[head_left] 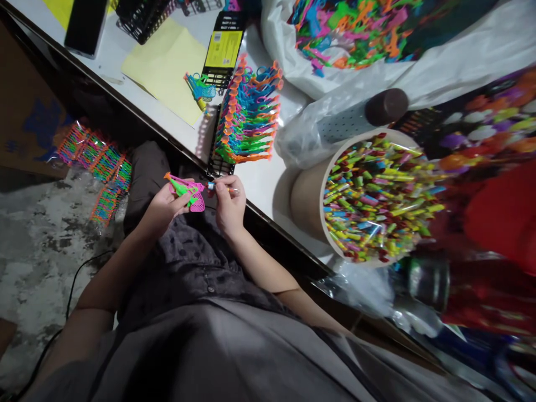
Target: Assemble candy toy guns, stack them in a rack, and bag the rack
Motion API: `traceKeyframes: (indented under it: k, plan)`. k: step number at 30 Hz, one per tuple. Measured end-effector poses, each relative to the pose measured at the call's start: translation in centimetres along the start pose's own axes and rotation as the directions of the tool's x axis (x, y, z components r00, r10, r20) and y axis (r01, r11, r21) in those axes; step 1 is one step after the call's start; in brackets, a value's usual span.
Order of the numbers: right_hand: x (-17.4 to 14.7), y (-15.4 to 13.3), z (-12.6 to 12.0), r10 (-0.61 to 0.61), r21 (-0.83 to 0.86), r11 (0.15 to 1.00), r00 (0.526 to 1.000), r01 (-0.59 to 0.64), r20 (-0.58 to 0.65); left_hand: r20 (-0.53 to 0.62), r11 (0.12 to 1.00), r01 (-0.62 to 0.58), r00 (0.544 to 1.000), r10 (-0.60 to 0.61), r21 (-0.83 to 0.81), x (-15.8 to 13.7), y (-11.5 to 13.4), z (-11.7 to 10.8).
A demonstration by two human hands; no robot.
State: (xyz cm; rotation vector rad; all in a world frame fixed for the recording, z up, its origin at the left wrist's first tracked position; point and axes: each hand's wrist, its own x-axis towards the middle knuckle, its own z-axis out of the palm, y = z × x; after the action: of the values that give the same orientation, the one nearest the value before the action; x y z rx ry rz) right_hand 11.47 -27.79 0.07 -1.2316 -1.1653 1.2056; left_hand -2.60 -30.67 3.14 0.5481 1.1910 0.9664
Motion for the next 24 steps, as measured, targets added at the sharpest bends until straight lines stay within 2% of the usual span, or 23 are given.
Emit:
traceKeyframes:
  k: [10, 13, 16, 21, 24]
  plan:
    - [-0.1, 0.9, -0.5, -0.044, -0.005, 0.999, 0.996, 0.044, 0.076, -0.017, 0.999, -0.005, 1.000, 0.004, -0.040, 0.5, -0.7, -0.3]
    - [0.1, 1.0, -0.7, -0.071, -0.022, 0.997, 0.990, 0.074, 0.121, 0.017, 0.999, -0.011, 1.000, 0.011, -0.043, 0.6, -0.4, -0.3]
    - [0.5, 0.9, -0.8, -0.096, -0.039, 0.994, 0.992, 0.100, 0.088, 0.062, 0.998, 0.000, 0.998, 0.003, -0.055, 0.6, 0.0, -0.2]
    - [1.0, 0.9, -0.9, -0.177, 0.070, 0.983, 0.980, 0.171, 0.096, 0.072, 0.995, 0.010, 0.997, -0.003, -0.101, 0.6, 0.1, 0.3]
    - [1.0, 1.1, -0.9, -0.180, 0.114, 0.979, 0.980, 0.169, 0.084, 0.050, 0.992, 0.004, 0.999, 0.002, -0.130, 0.5, -0.1, 0.7]
